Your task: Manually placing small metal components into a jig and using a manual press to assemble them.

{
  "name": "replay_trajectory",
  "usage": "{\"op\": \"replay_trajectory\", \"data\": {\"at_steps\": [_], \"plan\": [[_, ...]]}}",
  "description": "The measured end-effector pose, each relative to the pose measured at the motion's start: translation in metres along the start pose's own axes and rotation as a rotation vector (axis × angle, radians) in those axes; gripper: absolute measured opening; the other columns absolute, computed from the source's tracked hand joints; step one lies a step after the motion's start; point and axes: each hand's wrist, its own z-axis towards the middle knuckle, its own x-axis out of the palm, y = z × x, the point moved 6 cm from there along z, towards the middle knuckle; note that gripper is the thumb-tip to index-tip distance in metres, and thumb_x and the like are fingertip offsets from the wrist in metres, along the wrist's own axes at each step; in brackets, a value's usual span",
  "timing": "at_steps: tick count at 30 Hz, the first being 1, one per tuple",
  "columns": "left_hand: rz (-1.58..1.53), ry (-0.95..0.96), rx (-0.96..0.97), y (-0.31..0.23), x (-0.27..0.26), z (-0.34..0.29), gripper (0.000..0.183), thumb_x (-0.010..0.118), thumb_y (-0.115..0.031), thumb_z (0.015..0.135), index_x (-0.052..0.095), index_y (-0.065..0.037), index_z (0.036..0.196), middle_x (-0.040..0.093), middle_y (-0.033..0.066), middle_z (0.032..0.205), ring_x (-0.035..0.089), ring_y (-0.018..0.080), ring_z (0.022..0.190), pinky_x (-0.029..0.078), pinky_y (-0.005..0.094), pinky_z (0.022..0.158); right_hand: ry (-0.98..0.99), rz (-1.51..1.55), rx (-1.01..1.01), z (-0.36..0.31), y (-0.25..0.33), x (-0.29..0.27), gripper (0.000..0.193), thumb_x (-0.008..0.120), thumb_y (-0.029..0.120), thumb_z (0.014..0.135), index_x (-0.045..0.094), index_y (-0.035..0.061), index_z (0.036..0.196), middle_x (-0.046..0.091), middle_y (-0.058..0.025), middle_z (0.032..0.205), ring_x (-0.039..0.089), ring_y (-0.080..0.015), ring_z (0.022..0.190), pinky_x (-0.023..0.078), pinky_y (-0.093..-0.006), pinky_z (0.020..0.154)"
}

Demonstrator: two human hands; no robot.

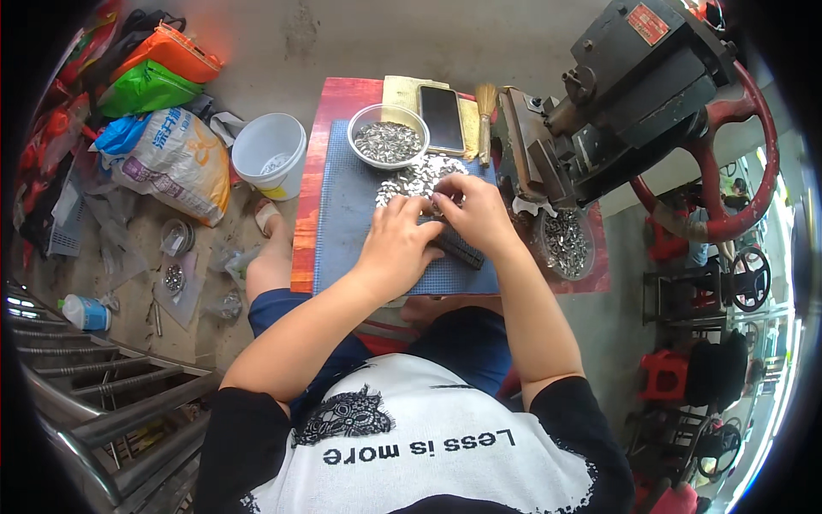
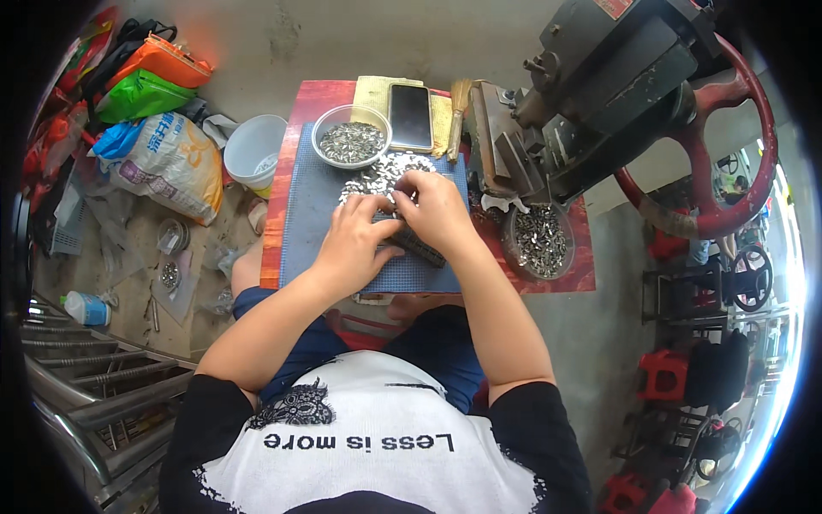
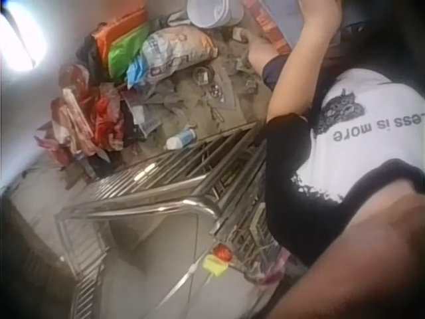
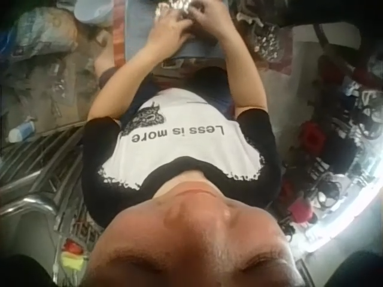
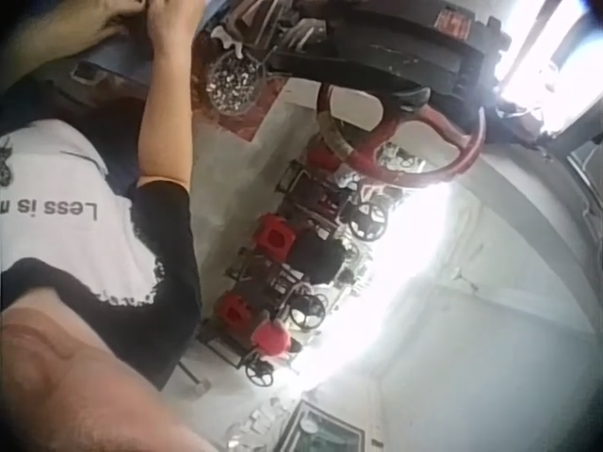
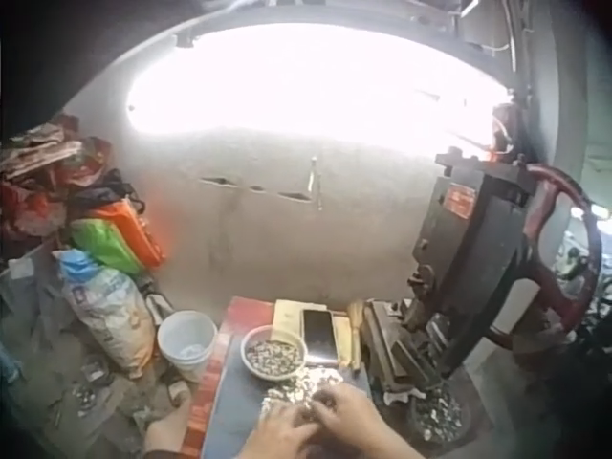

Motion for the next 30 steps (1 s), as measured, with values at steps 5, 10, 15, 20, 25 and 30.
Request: {"op": "replay_trajectory", "data": {"at_steps": [5,10,15,20,25,30], "plan": [[0.023,0.026,-0.044,0.005,-0.004,-0.007,0.026,0.08,-0.016,0.073,0.072,-0.01,0.097,0.059,0.0057,0.11,0.052,0.0289,0.112,0.04,0.0428,0.095,-0.015,0.044,0.035,-0.021,-0.001,-0.008,0.017,0.075,0.008,0.081,0.071,0.0008,0.095,0.069,-0.0135,0.09,0.066,-0.026,0.083,0.053,-0.0348,0.077],[0.023,0.003,-0.147,0.023,-0.03,-0.025,0.025,0.081,-0.017,0.072,0.074,-0.01,0.095,0.061,0.0072,0.106,0.054,0.029,0.109,0.041,0.0416,0.094,0.02,-0.049,-0.059,-0.025,0.0,0.003,0.013,0.078,0.012,0.079,0.075,0.0043,0.089,0.067,-0.0111,0.087,0.062,-0.0296,0.09,0.05,-0.0389,0.081],[-0.136,-0.147,-0.249,0.051,-0.035,-0.008,0.018,0.079,-0.015,0.076,0.076,-0.008,0.093,0.063,0.0094,0.099,0.058,0.0306,0.102,0.045,0.0418,0.09,0.008,-0.079,-0.048,-0.023,0.001,0.008,0.012,0.076,0.015,0.079,0.076,0.0059,0.088,0.066,-0.0119,0.087,0.062,-0.0312,0.093,0.049,-0.0408,0.085],[0.066,0.001,-0.217,0.045,-0.027,0.011,0.015,0.077,-0.012,0.078,0.076,-0.007,0.092,0.063,0.0092,0.102,0.057,0.0288,0.104,0.045,0.0396,0.092,0.001,-0.084,-0.075,-0.022,-0.001,0.012,0.01,0.076,0.014,0.079,0.074,0.0055,0.085,0.064,-0.0124,0.086,0.061,-0.0321,0.092,0.049,-0.0418,0.085],[0.085,0.084,-0.18,0.045,-0.021,0.009,0.015,0.076,-0.013,0.079,0.073,-0.005,0.091,0.064,0.0083,0.107,0.056,0.0289,0.109,0.042,0.0396,0.097,0.004,-0.105,-0.128,-0.026,0.002,0.01,0.012,0.075,0.012,0.08,0.07,0.0047,0.089,0.062,-0.0129,0.091,0.058,-0.0322,0.095,0.048,-0.0424,0.086],[-0.102,0.064,-0.158,0.054,-0.047,0.001,0.013,0.073,-0.007,0.081,0.069,0.0,0.092,0.065,0.0102,0.104,0.061,0.0266,0.105,0.048,0.0362,0.092,0.082,0.077,-0.112,-0.042,0.003,-0.002,0.015,0.07,0.01,0.086,0.062,0.0027,0.097,0.059,-0.0141,0.099,0.055,-0.0333,0.099,0.046,-0.0416,0.087]]}}
